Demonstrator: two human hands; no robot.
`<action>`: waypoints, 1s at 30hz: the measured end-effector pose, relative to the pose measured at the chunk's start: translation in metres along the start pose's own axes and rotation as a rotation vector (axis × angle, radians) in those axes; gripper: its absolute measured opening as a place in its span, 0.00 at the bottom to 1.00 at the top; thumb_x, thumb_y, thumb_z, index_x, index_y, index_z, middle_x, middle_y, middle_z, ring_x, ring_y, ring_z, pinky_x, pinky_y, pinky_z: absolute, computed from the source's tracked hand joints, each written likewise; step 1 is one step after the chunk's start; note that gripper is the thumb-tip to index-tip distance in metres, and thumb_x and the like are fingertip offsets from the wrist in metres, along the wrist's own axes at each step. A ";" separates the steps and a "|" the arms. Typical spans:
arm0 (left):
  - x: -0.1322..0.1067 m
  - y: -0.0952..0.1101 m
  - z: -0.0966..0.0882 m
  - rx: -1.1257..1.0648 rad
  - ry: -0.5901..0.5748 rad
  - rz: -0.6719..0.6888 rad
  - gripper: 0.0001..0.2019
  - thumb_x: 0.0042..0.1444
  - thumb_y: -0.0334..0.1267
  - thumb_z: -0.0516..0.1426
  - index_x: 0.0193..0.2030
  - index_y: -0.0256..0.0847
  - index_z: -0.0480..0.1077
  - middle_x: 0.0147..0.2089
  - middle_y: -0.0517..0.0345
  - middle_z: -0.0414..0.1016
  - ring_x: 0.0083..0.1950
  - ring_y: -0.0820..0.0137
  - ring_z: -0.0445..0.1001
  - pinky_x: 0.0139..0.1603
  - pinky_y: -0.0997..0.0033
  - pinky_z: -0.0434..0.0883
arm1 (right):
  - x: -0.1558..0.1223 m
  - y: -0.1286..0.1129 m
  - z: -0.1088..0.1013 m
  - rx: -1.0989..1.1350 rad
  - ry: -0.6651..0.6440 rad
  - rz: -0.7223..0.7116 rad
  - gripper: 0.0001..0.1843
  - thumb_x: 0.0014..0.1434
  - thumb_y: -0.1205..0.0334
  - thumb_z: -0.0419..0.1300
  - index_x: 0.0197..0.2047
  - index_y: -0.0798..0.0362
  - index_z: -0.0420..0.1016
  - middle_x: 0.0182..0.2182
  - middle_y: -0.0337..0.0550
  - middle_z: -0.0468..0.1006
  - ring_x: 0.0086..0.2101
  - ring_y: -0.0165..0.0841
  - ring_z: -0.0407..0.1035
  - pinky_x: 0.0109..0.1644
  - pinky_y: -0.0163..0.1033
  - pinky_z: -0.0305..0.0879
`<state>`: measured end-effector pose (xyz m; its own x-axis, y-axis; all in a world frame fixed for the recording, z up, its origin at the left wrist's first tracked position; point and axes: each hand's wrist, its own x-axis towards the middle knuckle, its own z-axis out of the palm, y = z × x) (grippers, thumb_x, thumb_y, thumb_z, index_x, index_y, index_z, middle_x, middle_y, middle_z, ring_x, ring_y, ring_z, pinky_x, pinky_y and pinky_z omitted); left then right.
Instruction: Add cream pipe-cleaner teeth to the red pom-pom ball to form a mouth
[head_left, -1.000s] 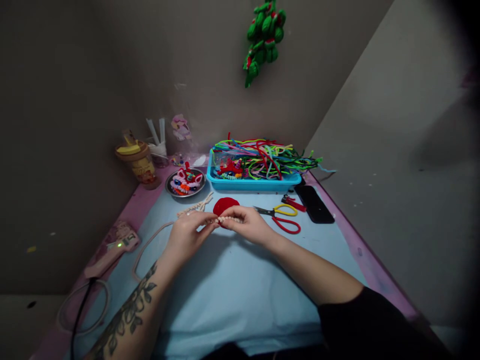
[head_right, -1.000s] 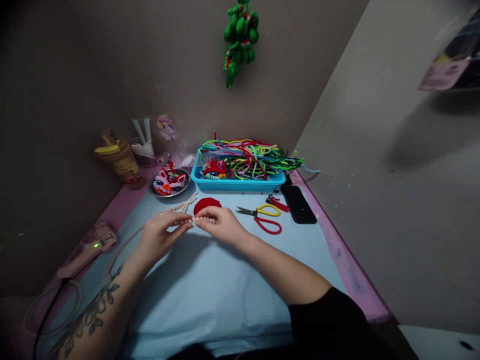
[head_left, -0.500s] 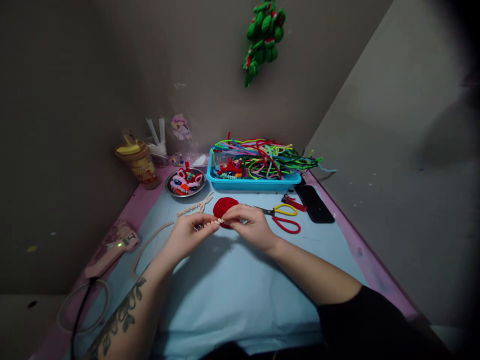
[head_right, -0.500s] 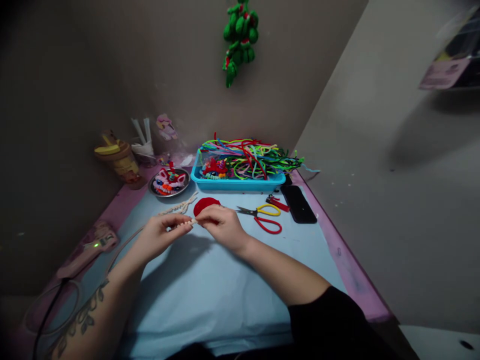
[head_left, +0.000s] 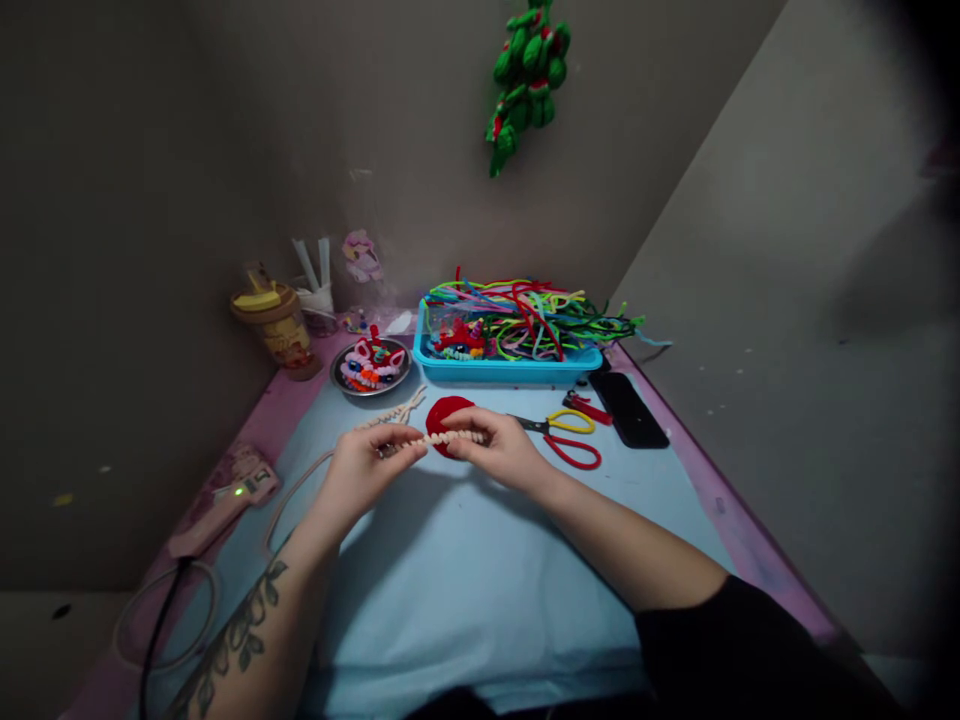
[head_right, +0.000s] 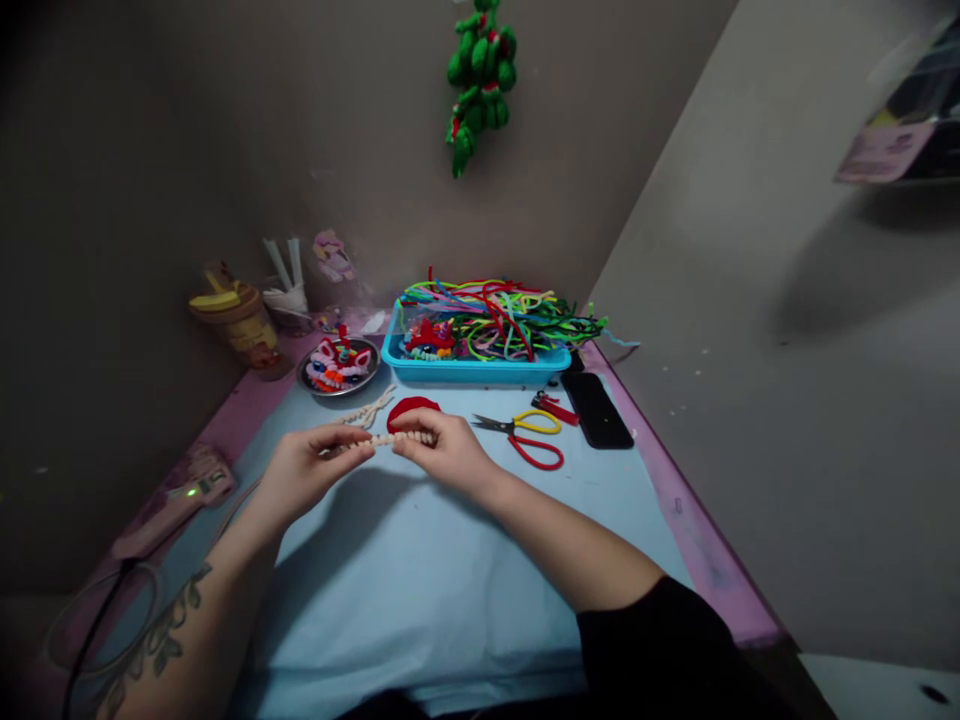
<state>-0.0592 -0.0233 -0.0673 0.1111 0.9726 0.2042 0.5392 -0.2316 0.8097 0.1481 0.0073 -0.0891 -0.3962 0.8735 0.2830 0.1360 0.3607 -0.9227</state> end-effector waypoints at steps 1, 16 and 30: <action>0.000 -0.001 0.001 0.015 0.007 0.021 0.11 0.52 0.45 0.62 0.34 0.40 0.79 0.33 0.54 0.82 0.31 0.68 0.76 0.31 0.72 0.70 | 0.000 0.000 0.000 0.030 -0.007 0.046 0.11 0.55 0.59 0.65 0.41 0.54 0.78 0.32 0.42 0.81 0.30 0.31 0.74 0.34 0.35 0.70; -0.004 0.001 0.008 0.122 -0.049 0.184 0.09 0.58 0.42 0.59 0.39 0.42 0.79 0.37 0.56 0.83 0.36 0.68 0.79 0.38 0.73 0.71 | 0.000 -0.001 0.003 -0.042 0.022 -0.055 0.01 0.53 0.68 0.65 0.32 0.55 0.78 0.29 0.40 0.79 0.30 0.29 0.72 0.36 0.35 0.67; -0.003 0.005 0.007 -0.019 -0.092 0.068 0.10 0.56 0.41 0.59 0.37 0.40 0.79 0.34 0.56 0.82 0.33 0.70 0.77 0.33 0.74 0.71 | -0.002 -0.001 0.004 -0.183 0.007 -0.291 0.08 0.55 0.70 0.63 0.40 0.53 0.74 0.35 0.43 0.77 0.35 0.32 0.70 0.39 0.36 0.68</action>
<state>-0.0507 -0.0275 -0.0678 0.2235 0.9522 0.2084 0.5117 -0.2966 0.8063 0.1450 0.0040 -0.0893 -0.4362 0.7273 0.5299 0.1794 0.6474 -0.7408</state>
